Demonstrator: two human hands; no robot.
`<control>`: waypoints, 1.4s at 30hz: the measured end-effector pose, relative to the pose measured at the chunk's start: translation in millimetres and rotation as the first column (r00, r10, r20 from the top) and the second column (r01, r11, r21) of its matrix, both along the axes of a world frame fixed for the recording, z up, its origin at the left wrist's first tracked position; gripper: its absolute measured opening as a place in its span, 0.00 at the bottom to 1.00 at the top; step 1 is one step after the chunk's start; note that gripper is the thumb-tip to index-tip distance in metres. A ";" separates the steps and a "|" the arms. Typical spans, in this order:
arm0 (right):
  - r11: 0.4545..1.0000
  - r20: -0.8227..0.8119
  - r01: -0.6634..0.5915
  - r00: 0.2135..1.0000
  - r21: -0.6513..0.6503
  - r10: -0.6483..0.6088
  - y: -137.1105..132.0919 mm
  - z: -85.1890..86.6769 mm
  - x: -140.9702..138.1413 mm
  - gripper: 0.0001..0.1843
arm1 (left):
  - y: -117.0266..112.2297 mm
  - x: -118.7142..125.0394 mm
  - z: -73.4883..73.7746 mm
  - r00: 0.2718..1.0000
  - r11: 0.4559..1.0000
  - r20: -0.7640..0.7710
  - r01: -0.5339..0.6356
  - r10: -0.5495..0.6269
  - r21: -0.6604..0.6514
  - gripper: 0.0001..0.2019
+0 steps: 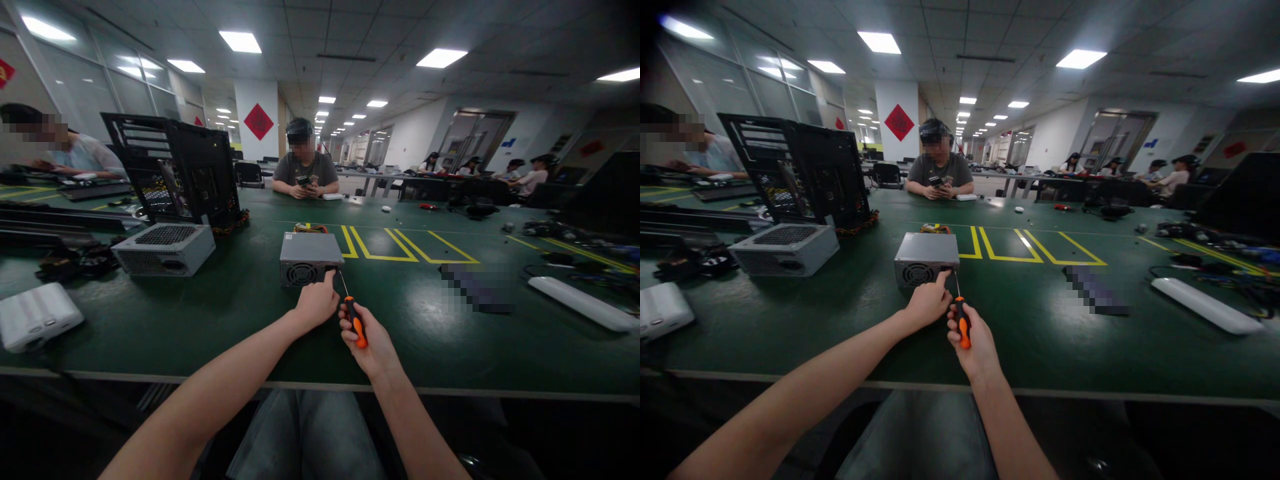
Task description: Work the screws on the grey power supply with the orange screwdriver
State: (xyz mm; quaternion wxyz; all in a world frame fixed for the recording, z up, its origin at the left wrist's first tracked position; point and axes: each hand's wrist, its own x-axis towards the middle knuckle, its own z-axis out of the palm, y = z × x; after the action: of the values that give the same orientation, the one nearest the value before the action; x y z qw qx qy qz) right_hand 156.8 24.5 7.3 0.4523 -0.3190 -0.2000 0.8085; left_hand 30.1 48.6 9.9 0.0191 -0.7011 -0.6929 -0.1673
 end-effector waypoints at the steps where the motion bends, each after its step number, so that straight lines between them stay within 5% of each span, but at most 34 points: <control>1: 1.000 -0.002 -0.005 1.000 -0.003 0.005 -0.2 0.8 -0.2 0.08 | 0.1 0.0 -0.3 1.000 1.000 0.000 0.002 -0.002 -0.001 0.25; 9: 0.999 0.009 0.034 0.999 0.027 -0.035 0.2 -2.8 -0.8 0.02 | -2.5 0.8 1.9 1.000 1.000 -0.006 -0.002 0.002 -0.021 0.25; 26: 0.999 -0.008 -0.036 0.999 0.013 0.036 -1.7 1.0 0.0 0.09 | -3.7 1.1 8.3 0.999 0.997 0.042 0.010 -0.007 -0.078 0.28; 38: 0.999 -0.002 0.023 1.000 0.046 -0.023 0.0 -5.6 0.0 0.02 | -4.9 4.3 8.5 1.000 0.998 0.005 -0.029 0.029 -0.062 0.26; 42: 1.000 -0.005 -0.008 1.000 0.010 0.008 -0.7 -1.9 0.0 0.09 | -4.1 2.5 7.5 1.000 0.998 0.016 -0.014 0.015 -0.065 0.26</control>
State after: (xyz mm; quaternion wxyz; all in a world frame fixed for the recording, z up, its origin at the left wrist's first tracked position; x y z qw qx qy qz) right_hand 156.8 23.8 5.4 0.4513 -0.3139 -0.2042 0.8100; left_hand 32.6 44.5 17.5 -0.0084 -0.6949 -0.7032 -0.1504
